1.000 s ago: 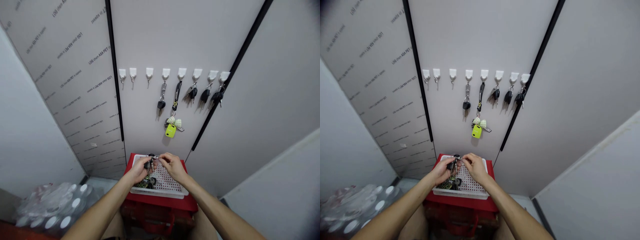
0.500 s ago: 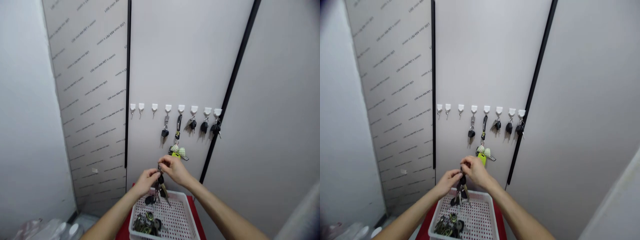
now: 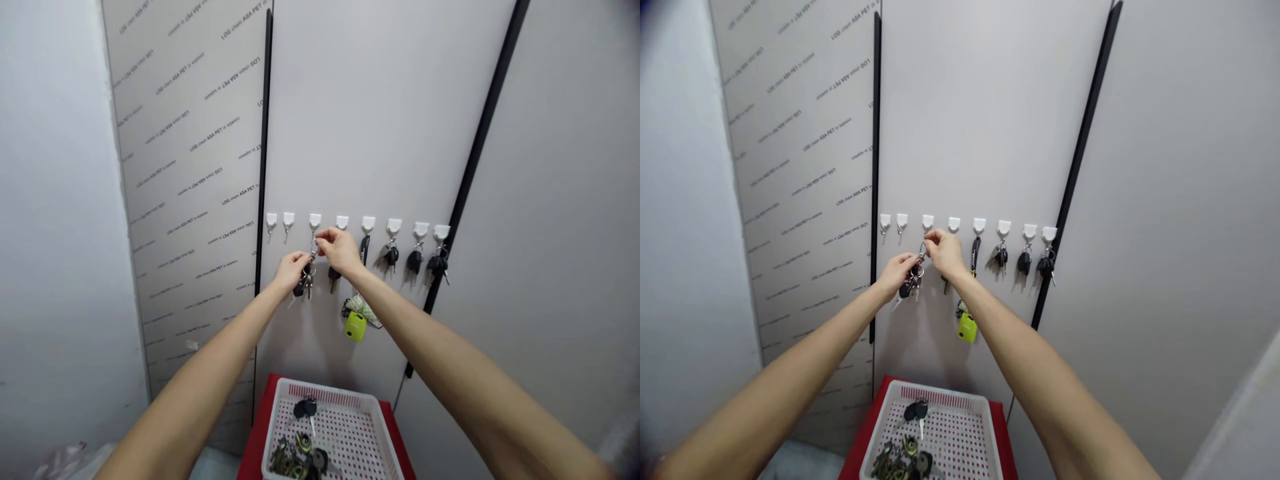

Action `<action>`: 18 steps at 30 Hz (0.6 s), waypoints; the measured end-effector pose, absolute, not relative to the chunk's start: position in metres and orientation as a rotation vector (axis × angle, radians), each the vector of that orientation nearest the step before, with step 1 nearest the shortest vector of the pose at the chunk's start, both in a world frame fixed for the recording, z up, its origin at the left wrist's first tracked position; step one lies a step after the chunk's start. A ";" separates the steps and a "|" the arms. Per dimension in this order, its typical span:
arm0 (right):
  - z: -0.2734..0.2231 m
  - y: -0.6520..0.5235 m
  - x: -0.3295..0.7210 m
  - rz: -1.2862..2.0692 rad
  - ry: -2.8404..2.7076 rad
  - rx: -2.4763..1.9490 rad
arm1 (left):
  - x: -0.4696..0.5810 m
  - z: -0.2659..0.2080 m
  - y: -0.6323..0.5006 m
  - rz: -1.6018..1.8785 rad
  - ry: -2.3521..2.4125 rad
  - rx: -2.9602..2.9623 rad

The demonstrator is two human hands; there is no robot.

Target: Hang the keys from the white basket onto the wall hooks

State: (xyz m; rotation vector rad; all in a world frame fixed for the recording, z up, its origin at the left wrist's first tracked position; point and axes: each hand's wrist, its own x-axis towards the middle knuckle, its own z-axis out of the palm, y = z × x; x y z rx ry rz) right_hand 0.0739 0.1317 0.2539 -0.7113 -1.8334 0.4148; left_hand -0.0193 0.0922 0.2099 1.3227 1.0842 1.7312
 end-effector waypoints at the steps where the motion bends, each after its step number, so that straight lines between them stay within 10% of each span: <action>1: 0.258 0.135 0.071 0.389 -1.826 -0.745 | -0.021 0.213 0.097 1.765 1.150 1.330; 18: 0.247 0.137 0.070 -0.031 -1.912 -0.914 | -0.035 0.182 0.113 1.790 1.684 1.510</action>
